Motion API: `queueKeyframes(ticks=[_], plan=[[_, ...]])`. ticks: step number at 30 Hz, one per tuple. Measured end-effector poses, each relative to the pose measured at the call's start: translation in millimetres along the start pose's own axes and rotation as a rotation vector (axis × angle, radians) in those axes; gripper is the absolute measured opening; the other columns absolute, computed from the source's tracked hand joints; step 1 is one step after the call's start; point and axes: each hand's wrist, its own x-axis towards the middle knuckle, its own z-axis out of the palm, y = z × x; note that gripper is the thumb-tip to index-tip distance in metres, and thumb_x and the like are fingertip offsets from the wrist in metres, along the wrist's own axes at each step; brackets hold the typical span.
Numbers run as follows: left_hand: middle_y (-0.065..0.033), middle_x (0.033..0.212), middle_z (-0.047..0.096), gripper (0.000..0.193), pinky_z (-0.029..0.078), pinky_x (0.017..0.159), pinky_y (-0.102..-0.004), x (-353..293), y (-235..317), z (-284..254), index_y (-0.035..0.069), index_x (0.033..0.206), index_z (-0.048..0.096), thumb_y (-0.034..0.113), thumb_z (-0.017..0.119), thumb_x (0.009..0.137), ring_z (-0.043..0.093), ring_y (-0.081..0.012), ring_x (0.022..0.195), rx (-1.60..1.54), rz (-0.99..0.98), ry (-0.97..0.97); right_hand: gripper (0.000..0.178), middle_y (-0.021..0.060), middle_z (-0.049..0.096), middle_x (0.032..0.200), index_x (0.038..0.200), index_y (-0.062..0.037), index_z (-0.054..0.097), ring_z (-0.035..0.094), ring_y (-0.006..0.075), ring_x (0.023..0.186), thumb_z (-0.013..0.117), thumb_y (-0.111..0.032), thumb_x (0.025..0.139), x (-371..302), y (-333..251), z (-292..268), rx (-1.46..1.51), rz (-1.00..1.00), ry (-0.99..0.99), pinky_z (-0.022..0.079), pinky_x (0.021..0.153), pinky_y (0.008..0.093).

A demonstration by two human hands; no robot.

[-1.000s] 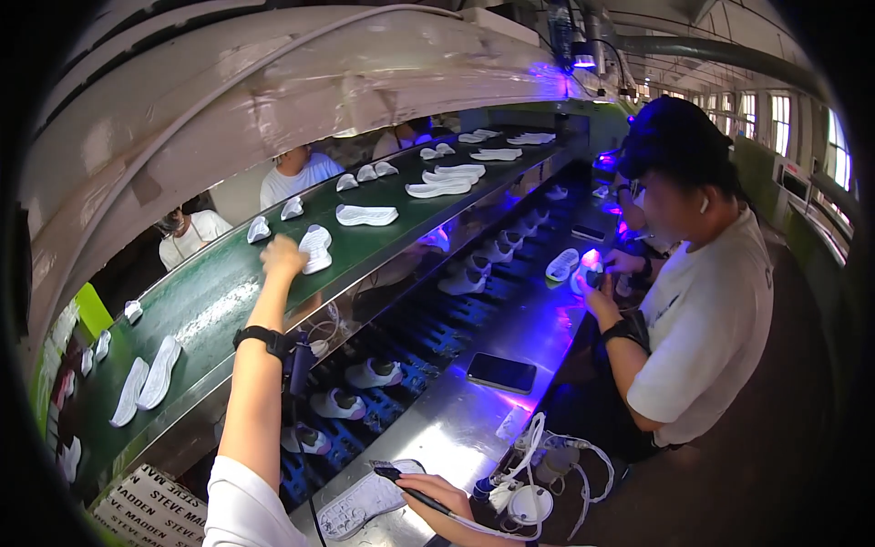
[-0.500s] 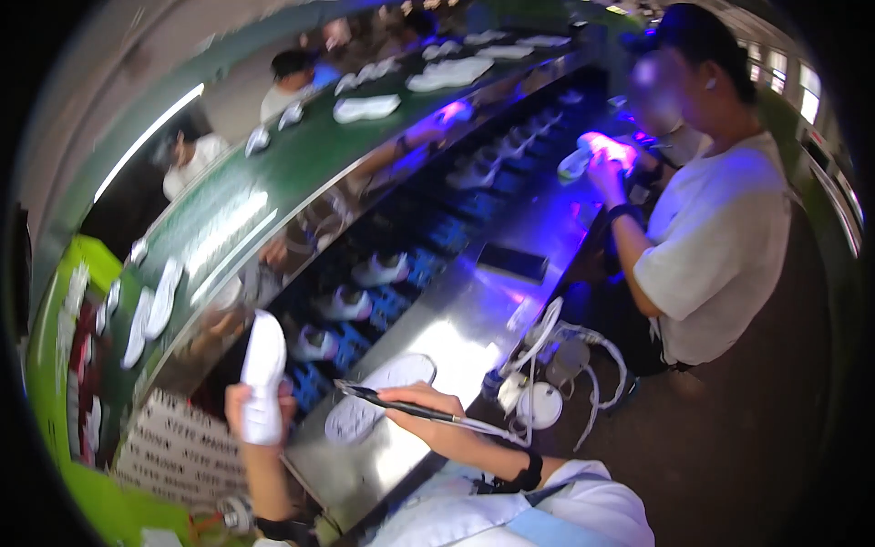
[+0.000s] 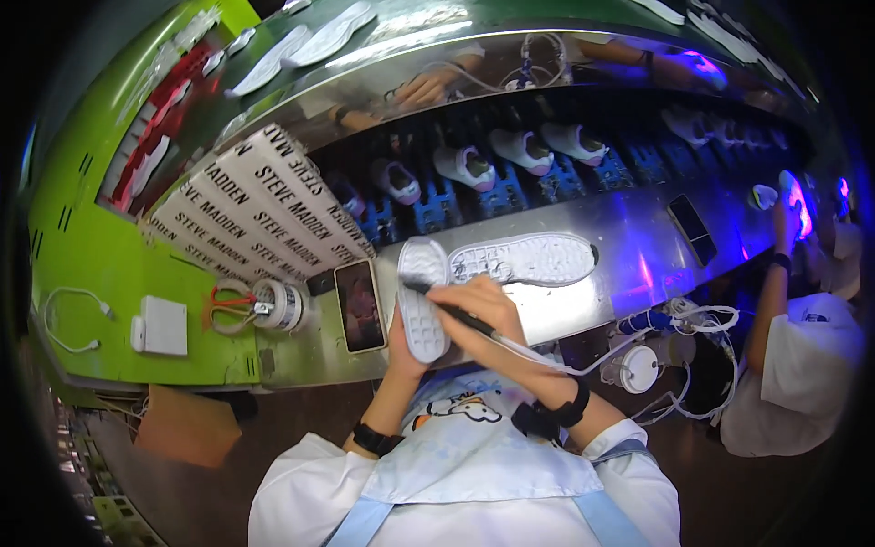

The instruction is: Applying adhesive to the bottom of shoe soles using a brush.

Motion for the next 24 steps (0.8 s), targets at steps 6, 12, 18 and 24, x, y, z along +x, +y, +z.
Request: queueKeyframes(ticks=[6, 12, 18, 24], plan=[[-0.0150, 0.101, 0.047, 0.056, 0.047, 0.070, -0.0371, 24.7, 0.4, 38.8, 0.010, 0.124, 0.042, 0.053, 0.041, 0.088, 0.047, -0.0257, 0.085, -0.194, 0.110, 0.022, 0.027, 0.0087, 0.065, 0.093, 0.095, -0.0064, 0.066, 0.058, 0.0238, 0.085, 0.066, 0.000, 0.069, -13.3, -11.5, -2.5, 0.295, 0.167, -0.288, 0.044, 0.080, 0.0349], [-0.0220, 0.111, 0.055, 0.057, 0.052, 0.077, -0.0402, 41.8, 27.9, 41.2, 0.001, 0.127, 0.040, 0.045, 0.039, 0.092, 0.059, -0.0296, 0.092, 0.319, -0.186, -0.063, 0.025, 0.0122, 0.065, 0.100, 0.098, -0.0052, 0.067, 0.062, 0.0231, 0.091, 0.064, -0.003, 0.073, 1.3, -7.4, -37.3, 0.391, 0.401, -0.625, 0.047, 0.081, 0.0279], [-0.0120, 0.095, 0.064, 0.037, 0.053, 0.069, -0.0257, 67.5, 26.6, 69.3, -0.008, 0.105, 0.057, 0.026, 0.052, 0.090, 0.064, -0.0163, 0.080, 1.048, -0.658, 0.074, 0.021, 0.0029, 0.067, 0.093, 0.091, -0.0081, 0.068, 0.061, 0.0259, 0.086, 0.065, -0.006, 0.070, 3.8, -8.0, -55.8, -0.019, 0.078, -0.657, 0.048, 0.074, 0.0311], [-0.0141, 0.089, 0.065, 0.041, 0.053, 0.069, -0.0285, 86.5, 21.5, 80.5, -0.007, 0.097, 0.062, 0.032, 0.051, 0.090, 0.064, -0.0181, 0.077, 1.282, -0.869, 0.167, 0.021, 0.0080, 0.065, 0.089, 0.090, -0.0088, 0.069, 0.057, 0.0216, 0.087, 0.065, -0.004, 0.070, -2.8, -1.7, -88.2, 0.034, 0.021, -0.680, 0.045, 0.078, 0.0320]])
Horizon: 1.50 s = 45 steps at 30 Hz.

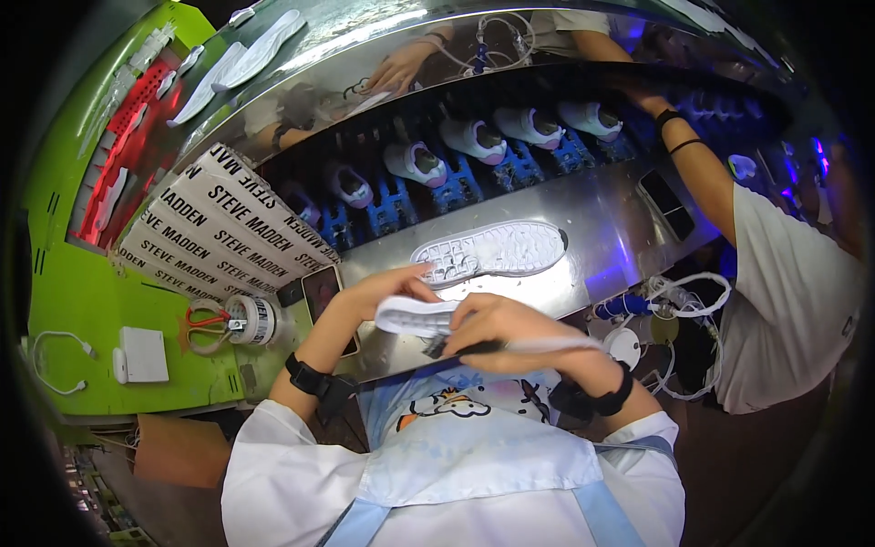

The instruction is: Applying adhesive to the bottom of shoe soles using a brush.

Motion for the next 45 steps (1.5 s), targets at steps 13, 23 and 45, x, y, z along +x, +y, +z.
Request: queueKeyframes(ticks=[13, 23, 45], plan=[[-0.0148, 0.128, 0.045, 0.051, 0.039, 0.094, -0.0443, 30.6, -49.0, 67.4, 0.008, 0.130, 0.039, 0.035, 0.043, 0.087, 0.044, -0.0325, 0.114, -1.353, 0.784, -0.125, 0.020, 0.0083, 0.063, 0.079, 0.094, -0.0030, 0.066, 0.059, 0.0204, 0.073, 0.066, -0.007, 0.075, 31.1, 8.6, 38.8, -0.211, -0.027, 0.583, 0.045, 0.077, 0.0318], [-0.0192, 0.109, 0.051, 0.059, 0.043, 0.085, -0.0399, 22.1, -27.6, 45.1, -0.005, 0.122, 0.042, 0.038, 0.050, 0.083, 0.049, -0.0288, 0.097, -1.355, 0.868, -0.326, 0.015, 0.0046, 0.066, 0.076, 0.091, -0.0030, 0.067, 0.060, 0.0085, 0.065, 0.059, -0.015, 0.085, 23.0, -9.2, 37.3, 0.556, 0.285, 0.396, 0.047, 0.060, 0.0240], [-0.0167, 0.096, 0.064, 0.035, 0.050, 0.075, -0.0276, -8.5, 53.9, 44.0, -0.008, 0.105, 0.060, 0.015, 0.061, 0.078, 0.063, -0.0193, 0.084, -0.211, 0.222, -0.125, 0.009, 0.0150, 0.064, 0.093, 0.084, 0.0026, 0.064, 0.063, 0.0218, 0.080, 0.060, -0.003, 0.078, -3.0, -18.1, 6.6, 0.006, -0.042, 0.247, 0.050, 0.070, 0.0294]])
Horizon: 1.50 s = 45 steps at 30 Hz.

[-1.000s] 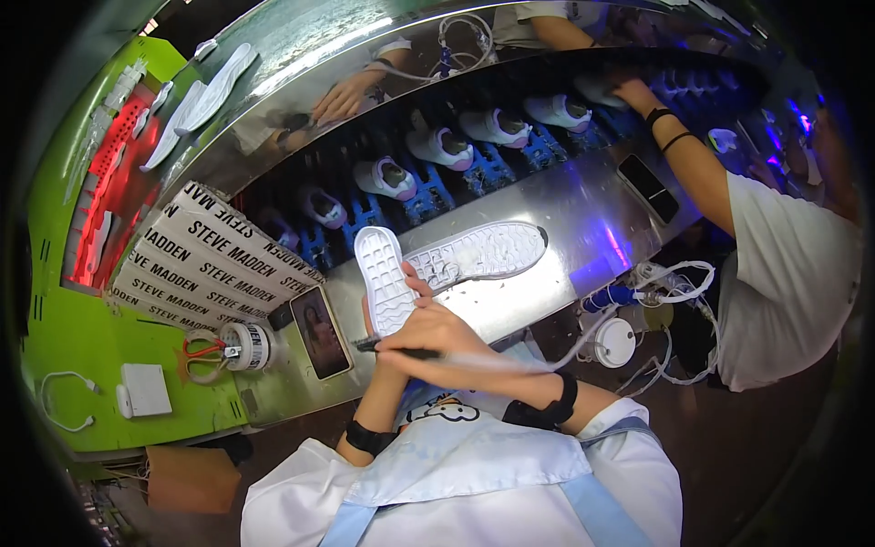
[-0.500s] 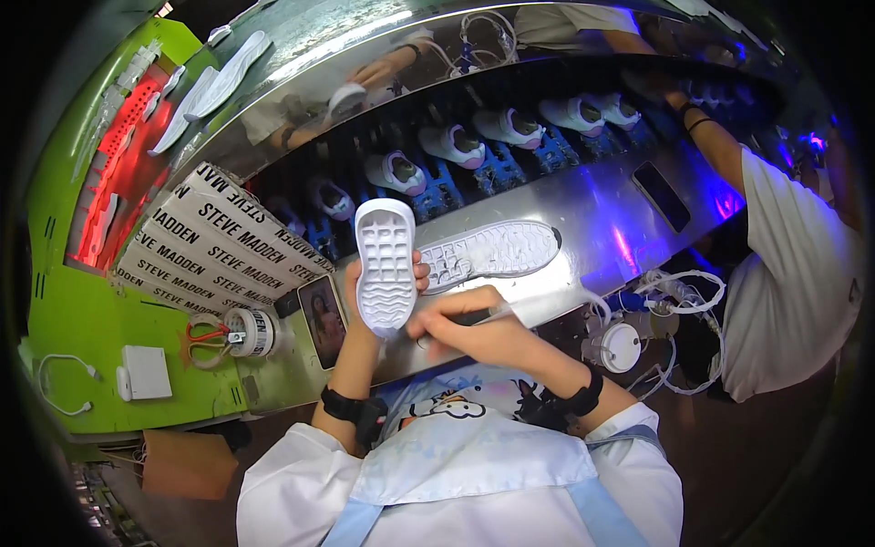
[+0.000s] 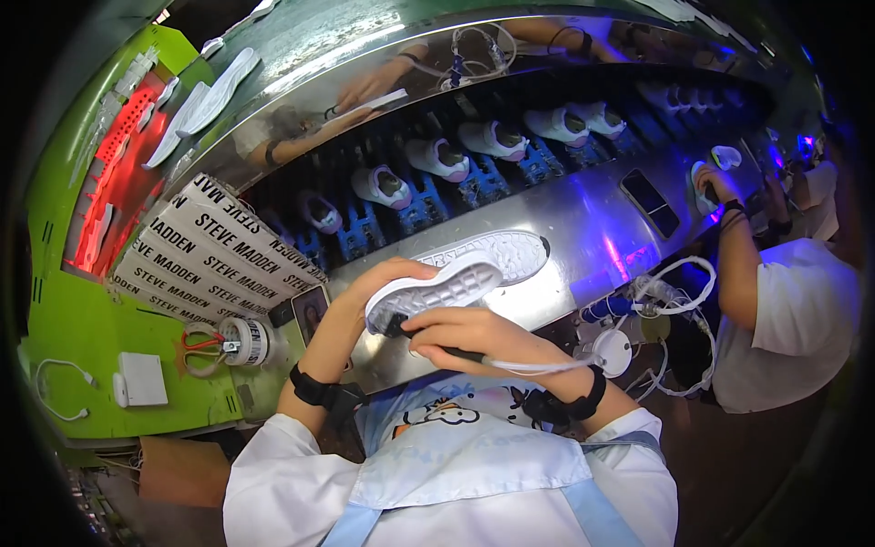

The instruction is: Applying adhesive to the bottom of shoe soles using a brush.

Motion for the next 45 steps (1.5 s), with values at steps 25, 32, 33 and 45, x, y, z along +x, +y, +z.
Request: queueKeyframes(ticks=[25, 32, 33, 45], plan=[[-0.0224, 0.118, 0.051, 0.040, 0.044, 0.094, -0.0378, 24.8, 163.7, 119.1, -0.010, 0.122, 0.040, 0.019, 0.039, 0.094, 0.050, -0.0328, 0.112, -0.198, 0.785, -0.148, 0.021, 0.0227, 0.058, 0.109, 0.094, 0.0031, 0.059, 0.063, 0.0235, 0.073, 0.046, -0.013, 0.091, -49.0, 5.6, -56.1, 0.666, 0.036, 0.925, 0.051, 0.070, 0.0321], [-0.0097, 0.128, 0.047, 0.043, 0.035, 0.094, -0.0422, 217.2, 303.8, 112.6, 0.009, 0.126, 0.046, 0.012, 0.047, 0.082, 0.045, -0.0367, 0.110, 1.697, 1.115, 0.616, 0.027, 0.0175, 0.057, 0.108, 0.099, 0.0006, 0.055, 0.061, 0.0211, 0.080, 0.054, 0.011, 0.075, -50.0, 24.1, -35.5, 0.781, 0.257, 1.055, 0.049, 0.068, 0.0293], [-0.0088, 0.133, 0.042, 0.045, 0.032, 0.096, -0.0450, 234.7, 306.1, 122.3, 0.010, 0.127, 0.045, 0.014, 0.046, 0.083, 0.039, -0.0392, 0.118, 1.731, 1.018, 0.650, 0.026, 0.0170, 0.058, 0.104, 0.100, 0.0012, 0.055, 0.061, 0.0214, 0.079, 0.055, 0.011, 0.075, -56.7, 28.5, -35.9, 0.800, 0.317, 1.057, 0.049, 0.067, 0.0295], [-0.0129, 0.080, 0.062, 0.029, 0.052, 0.068, -0.0364, 222.6, 369.8, 89.0, 0.001, 0.099, 0.056, 0.019, 0.061, 0.077, 0.062, -0.0216, 0.075, 1.140, 0.545, 0.532, 0.024, 0.0110, 0.061, 0.080, 0.102, 0.0053, 0.055, 0.061, 0.0169, 0.067, 0.058, 0.002, 0.079, -70.2, 37.9, -55.5, 0.763, 0.425, 1.114, 0.049, 0.062, 0.0264]])
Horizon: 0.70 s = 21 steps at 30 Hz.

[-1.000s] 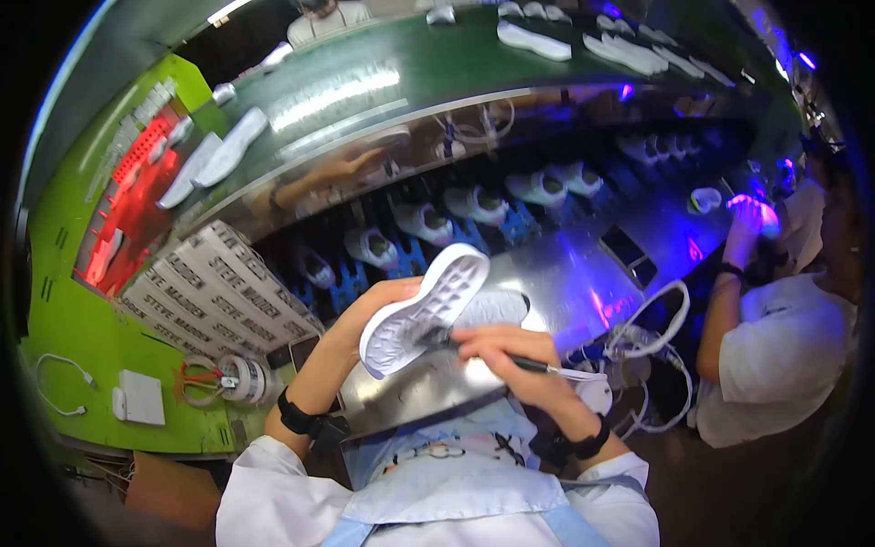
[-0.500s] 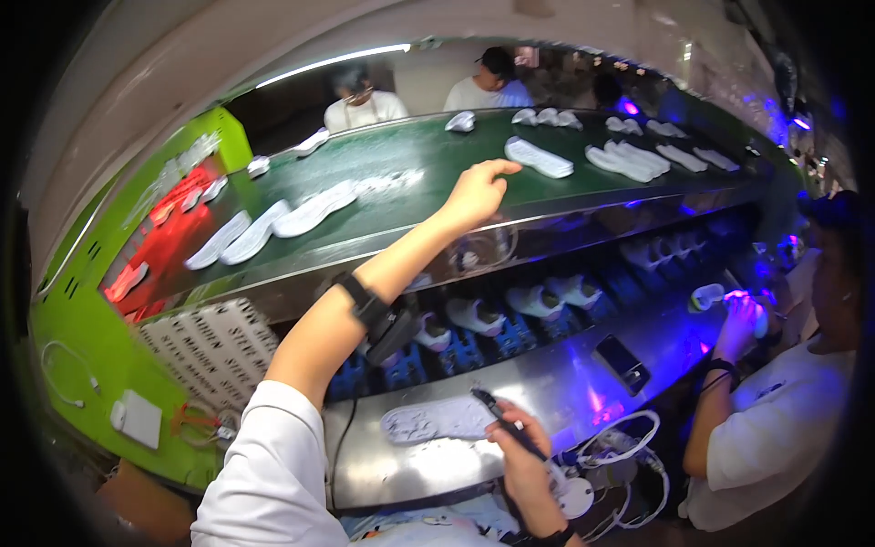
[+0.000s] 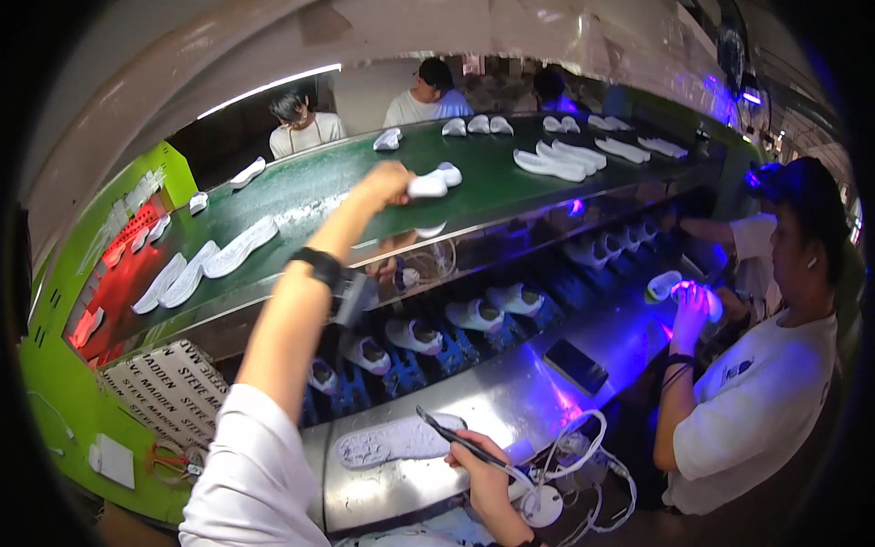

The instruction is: Applying adhesive to the bottom of shoe soles using a brush.

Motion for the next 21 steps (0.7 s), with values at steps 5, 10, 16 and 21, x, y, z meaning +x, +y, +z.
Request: queueKeyframes(ticks=[5, 10, 16, 21], plan=[[-0.0139, 0.089, 0.060, 0.035, 0.052, 0.068, -0.0329, -218.7, 15.0, -23.9, -0.005, 0.109, 0.051, 0.014, 0.054, 0.079, 0.060, -0.0204, 0.081, -0.664, 0.209, 0.196, 0.031, 0.0071, 0.058, 0.076, 0.109, 0.0052, 0.056, 0.055, 0.0137, 0.066, 0.058, -0.001, 0.079, -12.2, -5.4, 8.4, -0.029, -0.041, -0.040, 0.044, 0.064, 0.0242], [-0.0204, 0.117, 0.054, 0.064, 0.049, 0.083, -0.0416, -384.8, -140.0, 21.3, -0.005, 0.128, 0.038, 0.020, 0.049, 0.070, 0.057, -0.0302, 0.101, -1.459, -0.091, -0.177, 0.029, 0.0035, 0.056, 0.074, 0.109, 0.0047, 0.056, 0.053, 0.0113, 0.064, 0.058, -0.005, 0.082, -10.7, -1.7, 16.8, 0.323, 0.251, -0.118, 0.042, 0.062, 0.0224], [-0.0137, 0.113, 0.057, 0.047, 0.047, 0.087, -0.0409, -490.9, -217.9, 165.2, 0.004, 0.123, 0.046, 0.040, 0.039, 0.092, 0.057, -0.0291, 0.100, -1.858, -0.421, 0.176, 0.021, 0.0069, 0.063, 0.078, 0.100, -0.0016, 0.064, 0.059, 0.0124, 0.067, 0.062, -0.007, 0.080, -43.8, 21.8, 80.4, -0.297, 0.222, -0.618, 0.046, 0.059, 0.0240], [-0.0138, 0.113, 0.054, 0.049, 0.044, 0.089, -0.0396, -491.1, -234.5, 192.3, 0.007, 0.124, 0.044, 0.044, 0.037, 0.092, 0.054, -0.0265, 0.101, -2.151, -0.173, -0.014, 0.021, 0.0141, 0.065, 0.092, 0.096, -0.0015, 0.065, 0.064, 0.0254, 0.082, 0.064, -0.006, 0.076, -59.9, 73.5, 85.2, -0.677, -0.546, -0.775, 0.050, 0.076, 0.0313]])
